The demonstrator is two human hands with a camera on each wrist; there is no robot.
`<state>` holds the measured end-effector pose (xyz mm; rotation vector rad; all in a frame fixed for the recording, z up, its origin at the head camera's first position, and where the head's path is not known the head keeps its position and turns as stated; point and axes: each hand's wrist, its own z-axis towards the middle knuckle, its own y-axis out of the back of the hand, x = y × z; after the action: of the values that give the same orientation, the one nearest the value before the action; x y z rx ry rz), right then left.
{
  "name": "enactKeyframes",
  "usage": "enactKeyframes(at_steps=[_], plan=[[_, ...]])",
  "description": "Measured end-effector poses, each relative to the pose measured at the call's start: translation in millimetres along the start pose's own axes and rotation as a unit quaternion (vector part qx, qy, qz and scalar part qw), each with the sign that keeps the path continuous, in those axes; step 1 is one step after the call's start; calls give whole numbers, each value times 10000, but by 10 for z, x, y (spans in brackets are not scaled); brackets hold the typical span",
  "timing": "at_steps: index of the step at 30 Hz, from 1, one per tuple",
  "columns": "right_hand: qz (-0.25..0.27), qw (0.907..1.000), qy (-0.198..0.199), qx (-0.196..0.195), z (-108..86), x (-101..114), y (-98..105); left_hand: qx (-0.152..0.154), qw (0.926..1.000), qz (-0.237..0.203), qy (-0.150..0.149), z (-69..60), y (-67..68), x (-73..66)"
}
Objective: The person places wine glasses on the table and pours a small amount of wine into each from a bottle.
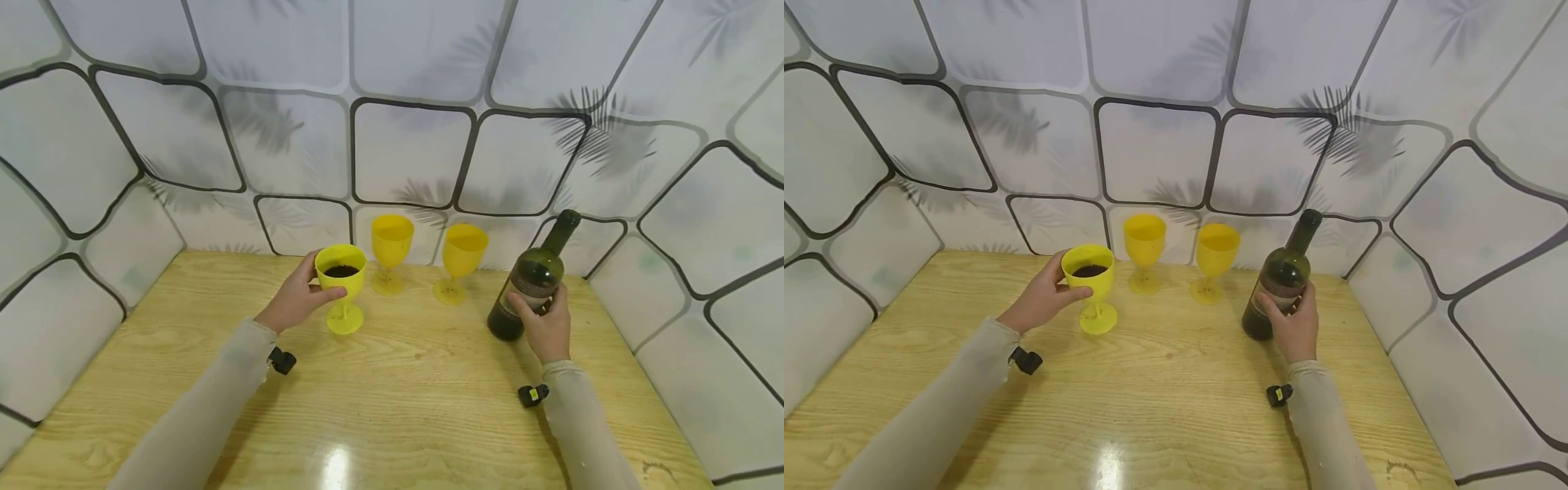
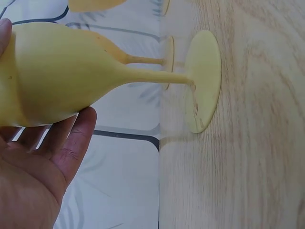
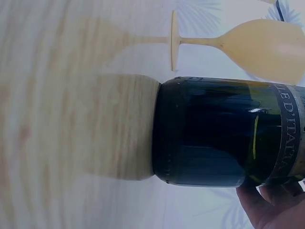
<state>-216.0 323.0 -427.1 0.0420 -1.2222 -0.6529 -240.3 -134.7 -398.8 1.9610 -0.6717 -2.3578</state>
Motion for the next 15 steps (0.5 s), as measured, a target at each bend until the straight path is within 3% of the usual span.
enactKeyframes(at_steps=[15], plan=[[-22,10000,-30,-52,9,-2,27,-496,9988,-49,20,73,104,56]])
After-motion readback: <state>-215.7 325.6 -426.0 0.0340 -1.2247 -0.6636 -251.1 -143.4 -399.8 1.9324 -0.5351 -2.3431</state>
